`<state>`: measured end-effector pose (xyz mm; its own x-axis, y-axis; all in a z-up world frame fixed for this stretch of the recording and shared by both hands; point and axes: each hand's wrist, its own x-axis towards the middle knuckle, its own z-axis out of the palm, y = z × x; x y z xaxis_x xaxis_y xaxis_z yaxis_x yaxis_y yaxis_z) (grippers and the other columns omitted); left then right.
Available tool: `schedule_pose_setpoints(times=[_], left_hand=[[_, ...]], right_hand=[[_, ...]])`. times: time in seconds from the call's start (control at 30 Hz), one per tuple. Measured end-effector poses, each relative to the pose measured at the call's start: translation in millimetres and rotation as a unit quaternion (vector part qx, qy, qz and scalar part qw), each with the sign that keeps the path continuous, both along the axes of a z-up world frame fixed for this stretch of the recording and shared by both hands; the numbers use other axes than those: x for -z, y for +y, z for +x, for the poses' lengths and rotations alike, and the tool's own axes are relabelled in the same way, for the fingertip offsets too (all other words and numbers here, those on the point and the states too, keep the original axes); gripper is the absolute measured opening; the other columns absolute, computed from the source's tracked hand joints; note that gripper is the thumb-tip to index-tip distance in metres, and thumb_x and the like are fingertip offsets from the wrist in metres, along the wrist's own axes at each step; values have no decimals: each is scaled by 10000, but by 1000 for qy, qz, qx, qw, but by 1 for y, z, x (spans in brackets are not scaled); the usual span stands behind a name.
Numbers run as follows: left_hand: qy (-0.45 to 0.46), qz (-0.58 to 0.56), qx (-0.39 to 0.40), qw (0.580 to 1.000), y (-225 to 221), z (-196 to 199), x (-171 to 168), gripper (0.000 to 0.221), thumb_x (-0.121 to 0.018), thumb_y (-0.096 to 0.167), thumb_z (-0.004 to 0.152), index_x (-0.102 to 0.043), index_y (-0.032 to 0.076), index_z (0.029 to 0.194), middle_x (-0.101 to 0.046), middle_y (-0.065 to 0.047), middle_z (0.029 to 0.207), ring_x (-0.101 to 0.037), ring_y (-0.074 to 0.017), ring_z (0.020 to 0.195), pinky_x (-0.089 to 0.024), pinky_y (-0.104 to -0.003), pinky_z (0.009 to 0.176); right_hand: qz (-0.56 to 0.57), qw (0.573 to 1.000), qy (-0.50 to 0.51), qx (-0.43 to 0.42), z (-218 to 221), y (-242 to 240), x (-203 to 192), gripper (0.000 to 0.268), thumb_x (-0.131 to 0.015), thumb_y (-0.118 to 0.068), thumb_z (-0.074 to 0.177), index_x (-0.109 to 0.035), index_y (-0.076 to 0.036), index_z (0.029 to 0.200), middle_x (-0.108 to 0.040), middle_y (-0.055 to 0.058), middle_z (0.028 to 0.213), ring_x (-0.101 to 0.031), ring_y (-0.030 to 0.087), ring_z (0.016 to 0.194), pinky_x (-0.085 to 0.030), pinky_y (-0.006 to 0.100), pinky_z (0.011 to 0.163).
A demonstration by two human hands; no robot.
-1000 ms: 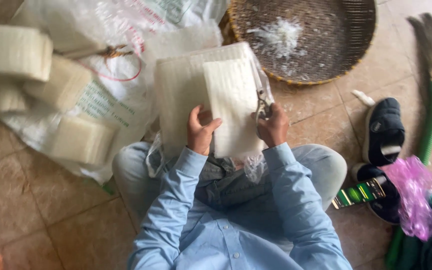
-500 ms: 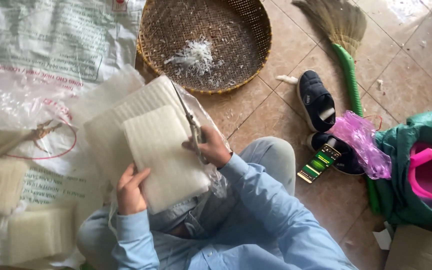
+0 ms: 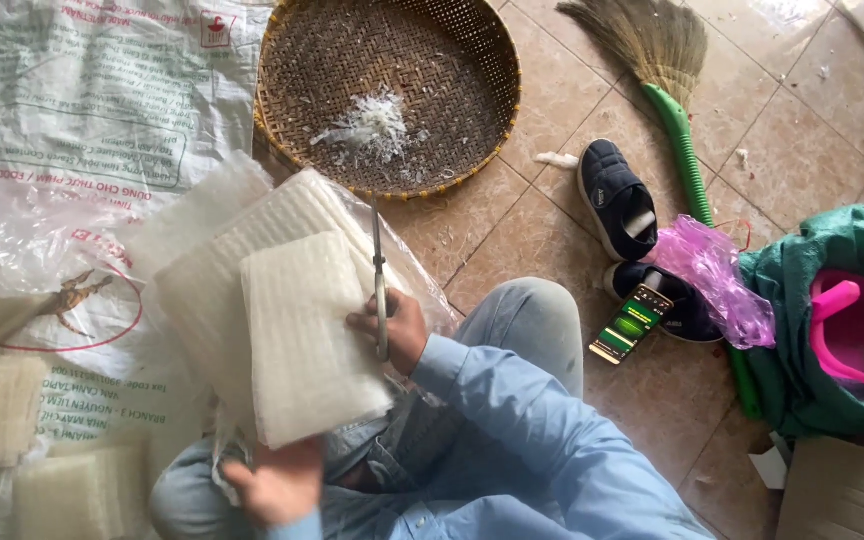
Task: Trimming the edges of stacked food sheets with scissors and packaging them into plastic bags.
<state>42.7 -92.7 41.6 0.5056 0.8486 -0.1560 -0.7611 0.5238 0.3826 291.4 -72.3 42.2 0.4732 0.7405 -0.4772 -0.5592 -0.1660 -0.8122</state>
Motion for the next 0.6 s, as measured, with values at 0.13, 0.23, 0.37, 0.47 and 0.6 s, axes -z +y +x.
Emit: schedule_pose_setpoints(times=[0.13, 0.23, 0.37, 0.47, 0.6], left_hand=[[-11, -31, -108, 994, -57, 12, 37, 488, -738, 315, 1004, -605, 32, 1379, -636, -180, 1363, -556, -358, 1283, -381, -576, 1113], [164, -114, -132, 971, -51, 37, 6, 332, -639, 245, 1021, -642, 7, 1253, -735, -117, 1111, -691, -192, 883, -519, -316, 749], [241, -215, -148, 935, -35, 52, -9, 442, -616, 212, 962, -569, -3, 1344, -661, -103, 1236, -632, -203, 1053, -493, -332, 918], [223, -231, -151, 935, -31, 50, -5, 438, -607, 231, 970, -577, 26, 1356, -672, -77, 1250, -646, -183, 1075, -495, -308, 940], [249, -182, -167, 936, -29, 59, -7, 375, -610, 163, 958, -604, -6, 1293, -687, -107, 1209, -662, -191, 1019, -512, -289, 899]], right_hand=[[-38, 999, 25, 10, -18, -8, -6, 291, -827, 4, 770, -564, -69, 868, -599, 81, 725, -557, 161, 520, -479, 288, 449], [6, 998, -62, 10, -36, -17, 21, 285, -840, -50, 754, -580, -80, 868, -626, 54, 786, -570, 138, 656, -522, 275, 618], [33, 995, -91, 5, -47, -22, 15, 283, -827, -67, 785, -570, -79, 902, -625, 50, 791, -573, 128, 661, -519, 263, 611], [44, 993, -108, 2, -47, -24, 15, 261, -812, -53, 803, -571, -75, 901, -620, 48, 806, -569, 130, 686, -532, 266, 640], [40, 994, -102, -5, -45, -26, 11, 252, -809, -55, 818, -568, -85, 889, -613, 35, 798, -554, 119, 673, -521, 258, 617]])
